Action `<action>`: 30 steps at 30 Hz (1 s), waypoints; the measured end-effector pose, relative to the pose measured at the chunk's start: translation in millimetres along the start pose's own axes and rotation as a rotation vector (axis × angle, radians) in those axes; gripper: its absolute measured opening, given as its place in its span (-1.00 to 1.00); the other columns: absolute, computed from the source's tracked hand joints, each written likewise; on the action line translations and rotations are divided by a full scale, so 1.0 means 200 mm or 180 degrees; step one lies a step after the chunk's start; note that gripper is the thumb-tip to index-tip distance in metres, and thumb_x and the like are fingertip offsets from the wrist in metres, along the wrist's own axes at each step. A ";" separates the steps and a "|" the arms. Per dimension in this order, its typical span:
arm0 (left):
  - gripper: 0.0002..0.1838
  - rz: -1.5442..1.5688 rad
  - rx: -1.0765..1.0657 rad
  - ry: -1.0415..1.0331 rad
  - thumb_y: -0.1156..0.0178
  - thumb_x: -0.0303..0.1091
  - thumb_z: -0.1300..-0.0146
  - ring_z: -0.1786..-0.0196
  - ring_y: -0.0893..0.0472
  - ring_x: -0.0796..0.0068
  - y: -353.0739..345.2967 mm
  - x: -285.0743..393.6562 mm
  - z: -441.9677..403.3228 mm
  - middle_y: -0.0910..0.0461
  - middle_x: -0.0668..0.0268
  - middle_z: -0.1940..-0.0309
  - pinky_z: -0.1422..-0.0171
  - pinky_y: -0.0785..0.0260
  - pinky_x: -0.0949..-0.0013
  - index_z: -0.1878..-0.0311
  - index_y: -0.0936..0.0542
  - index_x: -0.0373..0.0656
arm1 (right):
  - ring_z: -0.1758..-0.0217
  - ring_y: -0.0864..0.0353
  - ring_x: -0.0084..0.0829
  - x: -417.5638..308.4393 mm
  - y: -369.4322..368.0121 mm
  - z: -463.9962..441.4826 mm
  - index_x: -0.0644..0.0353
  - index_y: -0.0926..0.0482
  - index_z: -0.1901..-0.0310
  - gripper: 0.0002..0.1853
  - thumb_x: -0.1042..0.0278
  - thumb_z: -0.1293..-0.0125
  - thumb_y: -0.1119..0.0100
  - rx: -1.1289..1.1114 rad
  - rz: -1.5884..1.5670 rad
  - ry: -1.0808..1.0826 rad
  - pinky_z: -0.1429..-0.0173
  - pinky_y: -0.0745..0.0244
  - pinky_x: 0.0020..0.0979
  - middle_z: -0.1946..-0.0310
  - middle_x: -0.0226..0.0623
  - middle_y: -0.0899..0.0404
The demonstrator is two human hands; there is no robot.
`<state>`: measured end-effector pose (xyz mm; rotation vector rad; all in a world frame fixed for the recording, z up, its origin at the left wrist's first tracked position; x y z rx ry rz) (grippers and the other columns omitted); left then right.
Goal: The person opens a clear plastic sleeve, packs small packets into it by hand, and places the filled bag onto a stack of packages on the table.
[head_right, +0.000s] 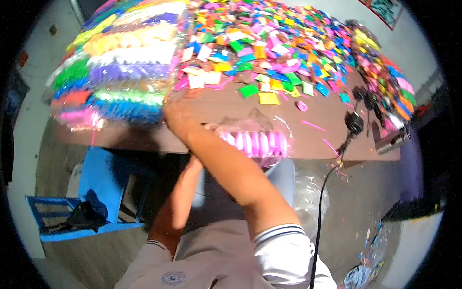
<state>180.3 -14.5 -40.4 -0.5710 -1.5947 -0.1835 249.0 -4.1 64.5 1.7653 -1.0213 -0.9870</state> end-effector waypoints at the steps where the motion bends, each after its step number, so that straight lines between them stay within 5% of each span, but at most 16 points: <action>1: -0.65 -0.0820 0.0043 0.0101 -0.15 -0.12 -0.37 0.01 -0.47 0.49 -0.01 0.06 -0.03 -0.51 0.27 0.06 -0.13 -0.36 0.29 -0.05 -0.48 -0.16 | 0.11 -0.65 0.00 0.04 -0.11 -0.04 0.36 -0.55 0.10 -0.69 0.50 -0.07 -0.17 0.0062 -0.0151 0.0235 0.03 -0.57 -0.15 0.24 0.11 -0.61; 3: -0.66 -0.0664 0.0475 0.0014 -0.15 -0.14 -0.38 0.06 -0.48 0.51 -0.05 0.09 0.00 -0.54 0.27 0.13 -0.08 -0.37 0.35 -0.03 -0.50 -0.21 | 0.27 -0.68 -0.17 0.02 -0.10 -0.02 0.10 -0.71 0.39 -0.86 0.45 -0.05 -0.16 0.0364 -0.0028 0.0424 0.22 -0.57 -0.29 0.38 -0.15 -0.67; 6: -0.65 -0.0681 0.0518 -0.0126 -0.15 -0.17 -0.38 0.08 -0.49 0.49 -0.06 0.15 0.02 -0.56 0.27 0.16 -0.07 -0.37 0.35 -0.04 -0.48 -0.24 | 0.23 -0.64 -0.22 0.00 -0.15 -0.06 0.10 -0.60 0.29 -0.87 0.41 -0.12 -0.11 -0.0590 0.0192 0.0164 0.18 -0.53 -0.21 0.33 -0.26 -0.61; 7: -0.64 -0.0708 0.0596 -0.0210 -0.15 -0.17 -0.37 0.10 -0.50 0.47 -0.06 0.16 0.02 -0.57 0.27 0.17 -0.07 -0.37 0.33 -0.05 -0.47 -0.26 | 0.27 -0.58 -0.26 0.01 -0.15 -0.04 0.06 -0.56 0.34 -0.93 0.41 -0.13 -0.11 0.0060 -0.0663 0.0315 0.25 -0.48 -0.23 0.39 -0.31 -0.55; 9: -0.64 -0.1427 0.0448 -0.0477 -0.15 -0.18 -0.36 0.09 -0.51 0.44 -0.04 0.17 0.00 -0.57 0.26 0.16 -0.09 -0.37 0.31 -0.04 -0.48 -0.27 | 0.38 -0.38 -0.40 0.03 -0.07 0.07 0.00 -0.41 0.47 -0.90 0.40 -0.15 -0.12 0.1647 -0.0254 0.0552 0.37 -0.31 -0.30 0.50 -0.40 -0.34; 10: -0.65 -0.2078 0.0216 -0.0674 -0.15 -0.18 -0.35 0.07 -0.51 0.42 -0.04 0.16 -0.01 -0.58 0.25 0.16 -0.10 -0.36 0.29 -0.02 -0.51 -0.28 | 0.38 -0.38 -0.40 0.05 -0.12 0.07 0.00 -0.41 0.47 -0.90 0.40 -0.15 -0.12 0.1643 -0.0229 0.0514 0.37 -0.31 -0.30 0.50 -0.40 -0.34; 11: -0.65 -0.2741 0.0023 -0.0931 -0.15 -0.18 -0.34 0.05 -0.52 0.39 -0.03 0.15 -0.03 -0.59 0.24 0.15 -0.11 -0.36 0.27 0.00 -0.53 -0.28 | 0.42 -0.48 -0.29 0.07 -0.17 0.05 0.07 -0.50 0.47 -0.90 0.33 -0.13 -0.18 0.1745 -0.2215 0.0464 0.37 -0.37 -0.26 0.53 -0.26 -0.43; 12: -0.66 -0.3341 -0.0129 -0.1234 -0.15 -0.19 -0.33 0.04 -0.53 0.37 -0.03 0.14 -0.04 -0.60 0.22 0.15 -0.12 -0.36 0.25 0.02 -0.55 -0.29 | 0.42 -0.50 -0.33 0.11 -0.10 0.11 0.10 -0.53 0.42 -0.89 0.30 -0.18 -0.17 0.1577 -0.3074 0.0408 0.36 -0.38 -0.31 0.51 -0.26 -0.48; 13: -0.67 -0.2864 0.0561 -0.1610 -0.15 -0.19 -0.33 0.04 -0.54 0.36 -0.05 0.14 -0.03 -0.61 0.23 0.18 -0.10 -0.36 0.24 0.06 -0.58 -0.29 | 0.42 -0.52 -0.38 0.15 -0.02 0.18 0.13 -0.56 0.38 -0.87 0.28 -0.23 -0.17 0.1457 -0.3938 0.0314 0.36 -0.40 -0.35 0.49 -0.27 -0.53; 15: -0.60 -0.1673 0.0402 -0.0756 -0.21 -0.10 -0.30 0.11 -0.56 0.37 -0.05 0.22 0.00 -0.63 0.25 0.22 -0.03 -0.39 0.30 0.07 -0.59 -0.32 | 0.41 -0.52 -0.38 0.22 0.65 0.52 0.23 -0.55 0.25 -0.81 0.27 -0.29 -0.15 0.0834 -0.2976 -0.0431 0.33 -0.41 -0.32 0.44 -0.21 -0.55; 16: -0.56 -0.1093 0.0442 -0.0352 -0.24 -0.06 -0.29 0.14 -0.57 0.38 -0.05 0.25 0.01 -0.64 0.26 0.24 0.01 -0.41 0.33 0.08 -0.60 -0.33 | 0.42 -0.59 -0.19 0.24 0.87 0.65 0.33 -0.56 0.22 -0.71 0.21 -0.25 -0.20 0.0492 -0.2261 -0.1089 0.29 -0.45 -0.16 0.46 0.01 -0.57; 20: -0.53 -0.1315 0.0598 -0.0525 -0.24 -0.03 -0.29 0.16 -0.57 0.46 -0.04 0.23 0.02 -0.63 0.19 0.26 0.01 -0.40 0.38 0.11 -0.59 -0.37 | 0.49 -0.58 -0.54 0.62 0.93 1.04 0.31 -0.53 0.08 -0.68 0.19 -0.48 0.06 0.1153 -0.3696 -0.1895 0.40 -0.46 -0.50 0.42 -0.29 -0.67; 22: -0.66 -0.1315 0.0578 -0.0645 -0.19 -0.19 -0.34 0.19 -0.48 0.62 -0.05 0.23 0.02 -0.59 0.34 0.30 0.04 -0.35 0.49 0.15 -0.58 -0.38 | 0.50 -0.59 -0.55 0.71 0.93 1.16 0.26 -0.51 0.08 -0.72 0.21 -0.47 0.06 0.1256 -0.4083 -0.2218 0.42 -0.47 -0.54 0.43 -0.31 -0.65; 23: -0.54 -0.1314 0.0600 -0.0629 -0.23 -0.04 -0.29 0.20 -0.57 0.47 -0.04 0.22 0.01 -0.63 0.20 0.28 0.04 -0.41 0.39 0.12 -0.59 -0.37 | 0.51 -0.61 -0.53 0.72 0.92 1.21 0.27 -0.51 0.08 -0.74 0.23 -0.46 0.02 0.1292 -0.4146 -0.2313 0.44 -0.48 -0.55 0.42 -0.31 -0.63; 30: -0.55 -0.1444 0.0650 -0.0568 -0.23 -0.06 -0.29 0.24 -0.56 0.50 -0.03 0.20 0.00 -0.62 0.22 0.32 0.07 -0.41 0.40 0.15 -0.59 -0.38 | 0.54 -0.53 -0.60 0.72 0.80 1.23 0.28 -0.53 0.18 -0.77 0.24 -0.40 -0.12 0.1456 -0.3380 -0.2398 0.46 -0.42 -0.54 0.48 -0.35 -0.60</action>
Point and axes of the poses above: each hand's wrist, its own z-axis away from the middle knuckle, its own y-axis out of the back of the hand, x = y × z, the point moved 2 cm from there along -z, towards the middle knuckle
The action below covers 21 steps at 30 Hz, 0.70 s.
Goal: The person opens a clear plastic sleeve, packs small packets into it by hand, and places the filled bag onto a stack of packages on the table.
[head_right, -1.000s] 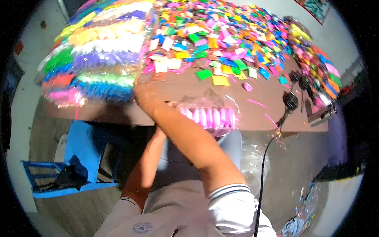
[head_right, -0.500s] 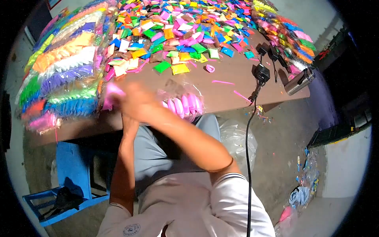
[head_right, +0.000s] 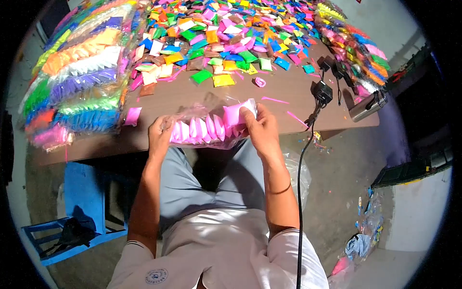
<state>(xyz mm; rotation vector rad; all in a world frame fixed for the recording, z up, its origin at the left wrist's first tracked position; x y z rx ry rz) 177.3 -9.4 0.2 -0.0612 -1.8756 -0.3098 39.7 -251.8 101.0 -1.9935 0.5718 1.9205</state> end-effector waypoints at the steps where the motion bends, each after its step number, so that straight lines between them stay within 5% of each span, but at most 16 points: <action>1: -0.56 0.0104 0.0020 0.0012 -0.23 -0.07 -0.29 0.25 -0.56 0.51 0.00 0.00 0.00 -0.62 0.22 0.33 0.08 -0.41 0.40 0.15 -0.59 -0.38 | 0.56 -0.50 -0.61 0.00 -0.02 0.00 0.31 -0.55 0.23 -0.74 0.23 -0.38 -0.15 -0.0056 0.0024 0.0015 0.46 -0.37 -0.52 0.52 -0.38 -0.58; 4: -0.57 0.0196 0.0022 0.0044 -0.24 -0.09 -0.29 0.25 -0.55 0.52 0.00 0.01 0.01 -0.62 0.23 0.33 0.08 -0.41 0.41 0.15 -0.59 -0.38 | 0.57 -0.50 -0.55 0.08 -0.05 -0.03 0.35 -0.55 0.26 -0.72 0.23 -0.33 -0.20 0.0120 0.0880 0.0242 0.46 -0.36 -0.46 0.56 -0.38 -0.57; 8: -0.58 0.0231 0.0009 0.0022 -0.24 -0.10 -0.30 0.23 -0.55 0.52 0.00 0.05 0.01 -0.62 0.23 0.31 0.06 -0.40 0.42 0.14 -0.59 -0.38 | 0.57 -0.54 -0.37 0.02 -0.10 0.00 0.37 -0.60 0.32 -0.66 0.16 -0.21 -0.29 0.0422 0.2000 0.0599 0.42 -0.40 -0.26 0.65 -0.11 -0.51; 21: -0.53 0.0338 -0.0041 0.0036 -0.21 -0.02 -0.30 0.26 -0.51 0.52 -0.01 0.02 0.02 -0.59 0.26 0.35 0.12 -0.38 0.40 0.14 -0.58 -0.36 | 0.40 -0.59 0.07 -0.01 -0.13 -0.03 0.28 -0.53 0.29 -0.71 0.20 -0.15 -0.28 -0.0092 0.2740 0.0770 0.31 -0.44 -0.09 0.50 0.02 -0.57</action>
Point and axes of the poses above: each hand's wrist, its own z-axis away from the middle knuckle, its own y-axis out of the back of the hand, x = y × z, the point moved 2 cm from there along -z, towards the middle knuckle
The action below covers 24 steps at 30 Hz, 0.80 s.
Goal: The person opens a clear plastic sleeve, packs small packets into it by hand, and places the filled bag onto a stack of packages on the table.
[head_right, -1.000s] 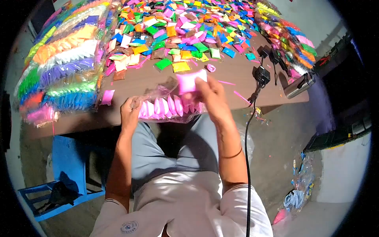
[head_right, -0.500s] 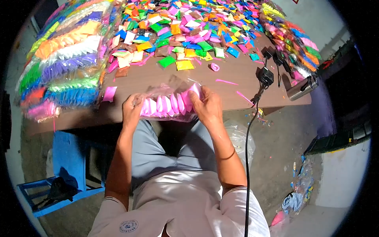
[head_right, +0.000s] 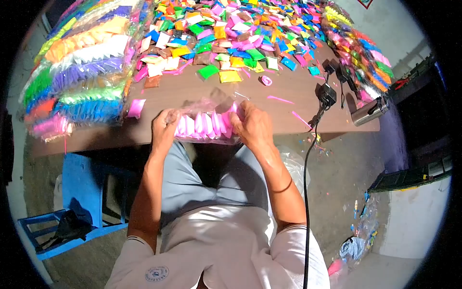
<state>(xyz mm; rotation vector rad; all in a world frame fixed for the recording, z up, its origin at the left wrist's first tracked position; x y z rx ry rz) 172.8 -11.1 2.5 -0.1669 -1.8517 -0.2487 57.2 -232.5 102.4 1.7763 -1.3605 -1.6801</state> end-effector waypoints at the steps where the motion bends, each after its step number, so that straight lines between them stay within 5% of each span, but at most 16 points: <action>1: -0.54 0.0064 -0.0004 0.0006 -0.21 -0.02 -0.30 0.27 -0.50 0.52 0.00 0.00 0.00 -0.58 0.26 0.36 0.13 -0.37 0.40 0.14 -0.59 -0.36 | 0.40 -0.59 0.07 0.01 0.00 0.00 0.28 -0.53 0.29 -0.71 0.20 -0.15 -0.28 -0.0002 0.0002 0.0004 0.31 -0.44 -0.09 0.50 0.02 -0.57; 9: -0.57 0.0095 0.0100 -0.0013 -0.23 -0.08 -0.29 0.28 -0.51 0.54 0.00 0.02 0.00 -0.59 0.26 0.36 0.14 -0.38 0.41 0.14 -0.58 -0.36 | 0.33 -0.60 0.05 -0.04 0.00 -0.01 0.20 -0.55 0.38 -0.72 0.13 -0.12 -0.29 -0.0312 0.0935 0.0441 0.29 -0.45 -0.04 0.47 -0.03 -0.58; 24: -0.60 -0.0071 0.0043 0.0097 -0.23 -0.13 -0.28 0.23 -0.55 0.49 0.01 0.04 0.00 -0.62 0.22 0.32 0.08 -0.40 0.37 0.12 -0.59 -0.36 | 0.39 -0.58 0.02 0.02 -0.05 0.01 0.16 -0.58 0.40 -0.77 0.16 -0.17 -0.24 -0.0133 0.1109 0.0727 0.34 -0.44 -0.08 0.55 -0.07 -0.55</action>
Point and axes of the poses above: each hand's wrist, its own z-axis away from the middle knuckle, its own y-axis out of the back of the hand, x = y × z, the point moved 2 cm from there along -z, towards the middle knuckle
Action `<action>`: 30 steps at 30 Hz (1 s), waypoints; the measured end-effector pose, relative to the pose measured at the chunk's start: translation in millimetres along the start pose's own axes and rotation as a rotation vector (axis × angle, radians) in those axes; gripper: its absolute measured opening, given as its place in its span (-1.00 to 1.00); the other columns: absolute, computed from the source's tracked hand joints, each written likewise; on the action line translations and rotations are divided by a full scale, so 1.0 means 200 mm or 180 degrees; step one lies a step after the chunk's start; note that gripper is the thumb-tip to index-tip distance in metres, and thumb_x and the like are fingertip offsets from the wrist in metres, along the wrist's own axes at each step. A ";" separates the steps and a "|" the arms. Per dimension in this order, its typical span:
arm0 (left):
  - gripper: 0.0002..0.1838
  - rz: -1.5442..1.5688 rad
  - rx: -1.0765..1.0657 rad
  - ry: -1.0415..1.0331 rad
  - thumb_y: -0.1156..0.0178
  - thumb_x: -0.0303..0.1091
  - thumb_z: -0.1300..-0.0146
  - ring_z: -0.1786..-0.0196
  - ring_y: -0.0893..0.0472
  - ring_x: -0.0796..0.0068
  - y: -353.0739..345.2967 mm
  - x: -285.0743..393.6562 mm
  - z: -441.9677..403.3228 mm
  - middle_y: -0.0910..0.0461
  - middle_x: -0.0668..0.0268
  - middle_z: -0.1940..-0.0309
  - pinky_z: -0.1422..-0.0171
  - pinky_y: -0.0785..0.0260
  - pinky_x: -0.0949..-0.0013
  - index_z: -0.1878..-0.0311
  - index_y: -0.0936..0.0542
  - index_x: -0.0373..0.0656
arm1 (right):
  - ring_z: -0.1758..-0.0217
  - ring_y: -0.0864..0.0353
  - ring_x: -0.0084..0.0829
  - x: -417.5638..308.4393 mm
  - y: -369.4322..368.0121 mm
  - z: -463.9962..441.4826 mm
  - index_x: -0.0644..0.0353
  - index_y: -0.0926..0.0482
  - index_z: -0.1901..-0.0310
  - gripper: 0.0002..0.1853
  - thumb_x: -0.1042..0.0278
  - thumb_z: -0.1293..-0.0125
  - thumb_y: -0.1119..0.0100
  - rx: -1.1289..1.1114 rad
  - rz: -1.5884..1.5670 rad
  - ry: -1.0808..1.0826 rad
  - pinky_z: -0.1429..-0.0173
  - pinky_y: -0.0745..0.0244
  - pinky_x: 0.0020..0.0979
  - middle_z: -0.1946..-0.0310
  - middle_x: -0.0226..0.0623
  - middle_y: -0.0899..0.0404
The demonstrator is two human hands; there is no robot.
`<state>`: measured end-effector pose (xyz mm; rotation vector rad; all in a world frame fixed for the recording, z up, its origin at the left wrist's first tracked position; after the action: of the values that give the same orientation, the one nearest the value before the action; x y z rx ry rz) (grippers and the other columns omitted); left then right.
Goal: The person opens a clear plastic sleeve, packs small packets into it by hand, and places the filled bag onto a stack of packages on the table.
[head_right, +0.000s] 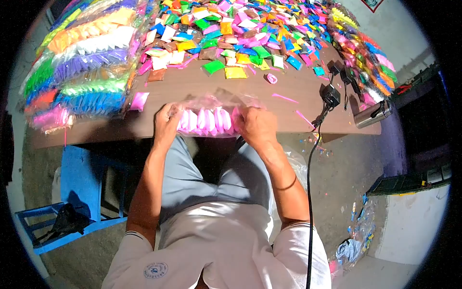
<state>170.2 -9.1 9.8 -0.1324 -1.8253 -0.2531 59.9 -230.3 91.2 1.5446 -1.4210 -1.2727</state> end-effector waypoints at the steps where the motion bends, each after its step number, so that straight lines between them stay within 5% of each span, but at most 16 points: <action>1: -0.60 0.0110 -0.0002 0.0041 -0.22 -0.12 -0.29 0.22 -0.55 0.49 0.00 -0.01 0.00 -0.62 0.22 0.31 0.07 -0.40 0.37 0.12 -0.59 -0.36 | 0.40 -0.59 0.01 0.00 -0.02 0.00 0.14 -0.59 0.40 -0.78 0.15 -0.16 -0.24 0.0155 0.0097 0.0076 0.34 -0.45 -0.09 0.55 -0.09 -0.56; 9: -0.60 0.0255 -0.0025 0.0107 -0.22 -0.12 -0.29 0.21 -0.56 0.49 0.00 -0.03 -0.01 -0.63 0.24 0.29 0.06 -0.40 0.38 0.10 -0.60 -0.34 | 0.46 -0.56 0.05 0.07 0.04 -0.03 0.21 -0.59 0.43 -0.71 0.12 -0.22 -0.21 -0.0276 -0.0064 0.0111 0.38 -0.42 -0.06 0.57 0.01 -0.53; 11: -0.61 0.0267 0.0001 0.0009 -0.23 -0.13 -0.28 0.21 -0.56 0.50 -0.01 -0.04 -0.01 -0.63 0.24 0.29 0.05 -0.41 0.38 0.09 -0.60 -0.34 | 0.53 -0.48 0.02 0.09 0.12 -0.05 0.29 -0.56 0.45 -0.65 0.12 -0.29 -0.17 -0.0346 -0.0256 -0.0355 0.40 -0.38 -0.11 0.59 0.05 -0.49; 13: -0.62 0.0267 -0.0003 0.0055 -0.24 -0.15 -0.28 0.21 -0.57 0.50 0.00 -0.04 -0.01 -0.64 0.23 0.29 0.05 -0.41 0.39 0.10 -0.60 -0.34 | 0.57 -0.38 -0.42 0.08 0.23 -0.08 0.36 -0.58 0.37 -0.65 0.16 -0.37 -0.16 -0.0303 -0.0635 -0.0696 0.41 -0.35 -0.32 0.64 -0.13 -0.44; 15: -0.64 0.0209 -0.0071 0.0064 -0.24 -0.18 -0.28 0.19 -0.57 0.51 0.00 -0.03 -0.01 -0.65 0.22 0.27 0.05 -0.42 0.39 0.10 -0.60 -0.35 | 0.49 -0.43 -0.56 0.00 0.31 -0.08 0.40 -0.62 0.27 -0.68 0.20 -0.35 -0.21 0.0091 -0.1236 -0.0396 0.38 -0.38 -0.39 0.61 -0.24 -0.50; 16: -0.64 0.0204 -0.0065 0.0059 -0.24 -0.18 -0.28 0.19 -0.57 0.51 -0.01 -0.03 -0.01 -0.65 0.22 0.27 0.05 -0.42 0.39 0.10 -0.60 -0.35 | 0.49 -0.43 -0.56 -0.04 0.30 -0.09 0.40 -0.62 0.27 -0.68 0.20 -0.35 -0.21 0.0094 -0.1240 -0.0389 0.38 -0.38 -0.39 0.61 -0.24 -0.50; 18: -0.66 0.0275 -0.0032 -0.0039 -0.23 -0.21 -0.29 0.20 -0.58 0.51 -0.01 -0.03 -0.01 -0.65 0.22 0.28 0.07 -0.42 0.39 0.10 -0.60 -0.36 | 0.59 -0.50 -0.24 -0.14 0.30 -0.12 0.32 -0.64 0.28 -0.78 0.29 -0.28 -0.23 0.0567 -0.1901 0.0111 0.42 -0.39 -0.26 0.59 0.00 -0.50; 22: -0.72 0.0210 -0.0035 -0.0075 -0.21 -0.24 -0.29 0.23 -0.58 0.51 -0.01 0.00 -0.01 -0.66 0.25 0.31 0.10 -0.43 0.38 0.16 -0.61 -0.33 | 0.55 -0.48 -0.17 -0.34 0.26 -0.28 0.29 -0.61 0.29 -0.82 0.32 -0.27 -0.19 0.0207 -0.1744 0.0222 0.39 -0.36 -0.25 0.55 -0.01 -0.50; 23: -0.75 0.0085 0.0006 -0.0122 -0.21 -0.28 -0.26 0.23 -0.58 0.51 -0.01 0.00 -0.01 -0.65 0.25 0.32 0.10 -0.42 0.36 0.18 -0.60 -0.32 | 0.46 -0.52 -0.46 -0.41 0.24 -0.34 0.34 -0.63 0.19 -0.78 0.33 -0.31 -0.21 0.0265 -0.1747 0.0589 0.33 -0.41 -0.37 0.51 -0.20 -0.59; 25: -0.77 0.0488 -0.0012 0.0014 -0.19 -0.33 -0.21 0.22 -0.58 0.49 -0.03 0.00 -0.01 -0.65 0.24 0.31 0.08 -0.42 0.34 0.16 -0.60 -0.30 | 0.41 -0.60 -0.23 -0.54 0.14 -0.45 0.31 -0.63 0.19 -0.79 0.35 -0.24 -0.23 0.0341 -0.1547 0.1156 0.25 -0.47 -0.27 0.44 -0.08 -0.62; 28: -0.73 0.0138 0.0070 -0.0302 -0.17 -0.29 -0.26 0.13 -0.58 0.44 -0.01 0.11 0.00 -0.65 0.20 0.23 0.04 -0.42 0.32 0.09 -0.58 -0.30 | 0.21 -0.63 0.03 -0.79 0.00 -0.59 0.24 -0.67 0.23 -0.78 0.34 -0.11 -0.21 -0.0452 -0.1430 0.1272 0.10 -0.51 -0.06 0.32 0.09 -0.62; 30: -0.65 -0.0028 0.0157 -0.0656 -0.20 -0.21 -0.29 0.03 -0.54 0.38 -0.01 0.07 0.01 -0.60 0.17 0.12 -0.06 -0.38 0.28 0.00 -0.52 -0.28 | 0.15 -0.67 -0.02 -0.92 -0.16 -0.68 0.28 -0.68 0.22 -0.75 0.37 -0.05 -0.27 -0.1033 -0.0355 0.1535 0.04 -0.55 -0.08 0.26 0.05 -0.66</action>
<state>163.2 -11.1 23.0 -0.1195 -2.0357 -0.2066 211.1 -62.6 141.2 1.5799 -0.7932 -1.0356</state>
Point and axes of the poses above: each hand's wrist, its own z-axis away from the middle knuckle, its own y-axis out of the back of the hand, x = y × z, the point moved 2 cm from there along -z, towards the middle knuckle
